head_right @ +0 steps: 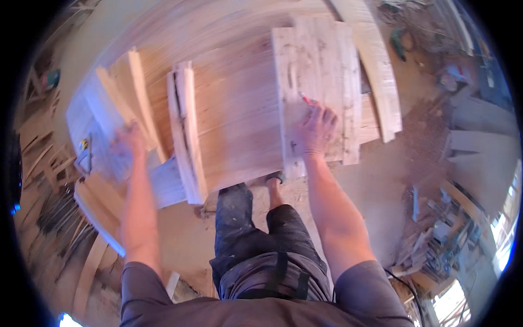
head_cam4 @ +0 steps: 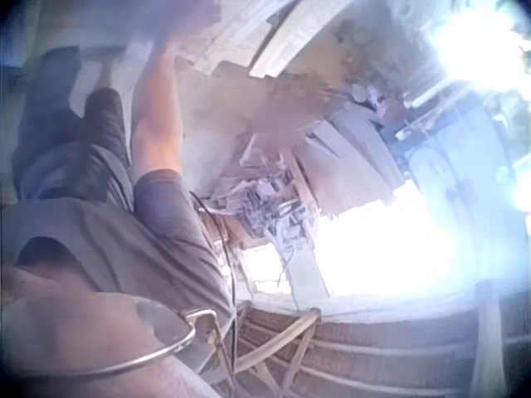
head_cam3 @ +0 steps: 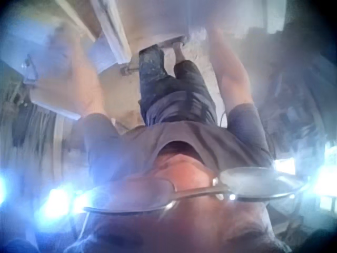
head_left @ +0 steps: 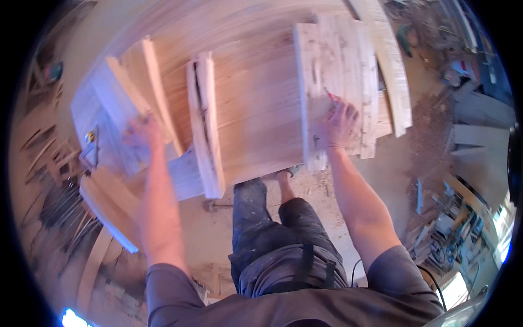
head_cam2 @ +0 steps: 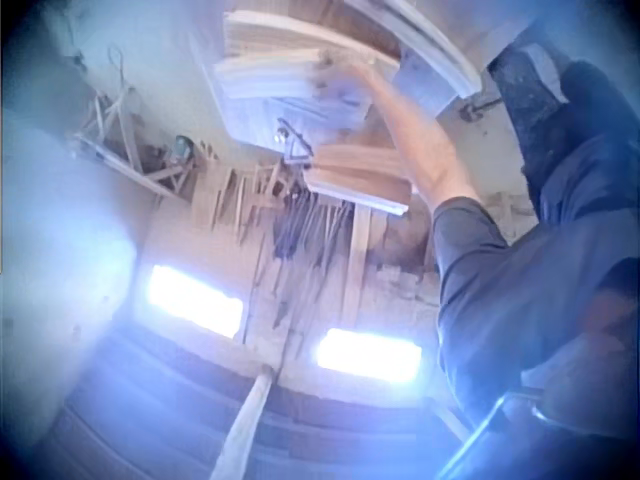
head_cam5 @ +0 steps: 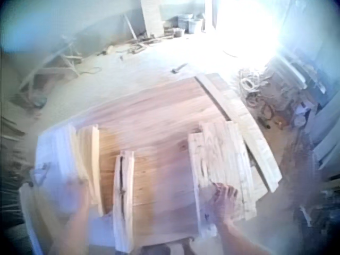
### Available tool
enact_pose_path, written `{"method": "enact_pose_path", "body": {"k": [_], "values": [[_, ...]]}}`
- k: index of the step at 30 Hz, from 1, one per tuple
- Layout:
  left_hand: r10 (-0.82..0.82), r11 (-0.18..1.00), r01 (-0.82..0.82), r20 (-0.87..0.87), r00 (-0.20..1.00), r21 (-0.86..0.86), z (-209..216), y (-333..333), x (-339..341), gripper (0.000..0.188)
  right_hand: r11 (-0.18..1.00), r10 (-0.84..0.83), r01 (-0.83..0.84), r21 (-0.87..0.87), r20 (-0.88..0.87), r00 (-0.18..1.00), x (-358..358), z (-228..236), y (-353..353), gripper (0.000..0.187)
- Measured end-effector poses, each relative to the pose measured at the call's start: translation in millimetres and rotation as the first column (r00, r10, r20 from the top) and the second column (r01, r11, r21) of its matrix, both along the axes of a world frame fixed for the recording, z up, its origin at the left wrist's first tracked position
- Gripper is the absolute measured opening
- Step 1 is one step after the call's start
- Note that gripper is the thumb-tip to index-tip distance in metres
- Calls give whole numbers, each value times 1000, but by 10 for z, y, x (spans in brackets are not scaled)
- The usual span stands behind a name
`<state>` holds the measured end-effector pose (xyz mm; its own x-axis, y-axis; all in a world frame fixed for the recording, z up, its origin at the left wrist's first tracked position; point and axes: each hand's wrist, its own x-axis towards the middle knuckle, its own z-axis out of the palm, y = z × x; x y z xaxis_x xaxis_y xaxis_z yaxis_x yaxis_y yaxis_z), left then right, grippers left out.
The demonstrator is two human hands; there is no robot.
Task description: The person arranges several wooden planks on a workbench, then sits on the floor to mark a plank using a square and pencil. The person handles the planks by hand and uses a square and pencil for marking.
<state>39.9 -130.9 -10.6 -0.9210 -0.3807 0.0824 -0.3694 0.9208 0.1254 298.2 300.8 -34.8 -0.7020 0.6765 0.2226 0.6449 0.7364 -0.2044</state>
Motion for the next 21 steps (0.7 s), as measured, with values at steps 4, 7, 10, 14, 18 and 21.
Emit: {"method": "enact_pose_path", "body": {"k": [4,7,10,14,18,21], "values": [[-420,871,457,-208,883,180,63,743,923,90,996,49,-51,79,34,998,93,15,88,36],[-475,838,491,-126,871,238,172,1199,1501,94,1000,14,-14,4,-43,999,101,71,79,39],[-207,928,98,278,938,359,207,1398,1607,106,1000,26,-25,9,-141,990,145,125,128,31],[-283,858,214,83,955,467,-370,926,1550,112,962,-38,-58,-265,-344,938,459,337,106,19],[-306,857,261,31,952,443,-221,894,1520,109,745,-412,167,-646,-248,877,1175,676,-342,14],[-306,862,242,76,949,444,73,1257,1394,108,411,-646,249,-877,-87,758,1934,386,-729,21]]}}
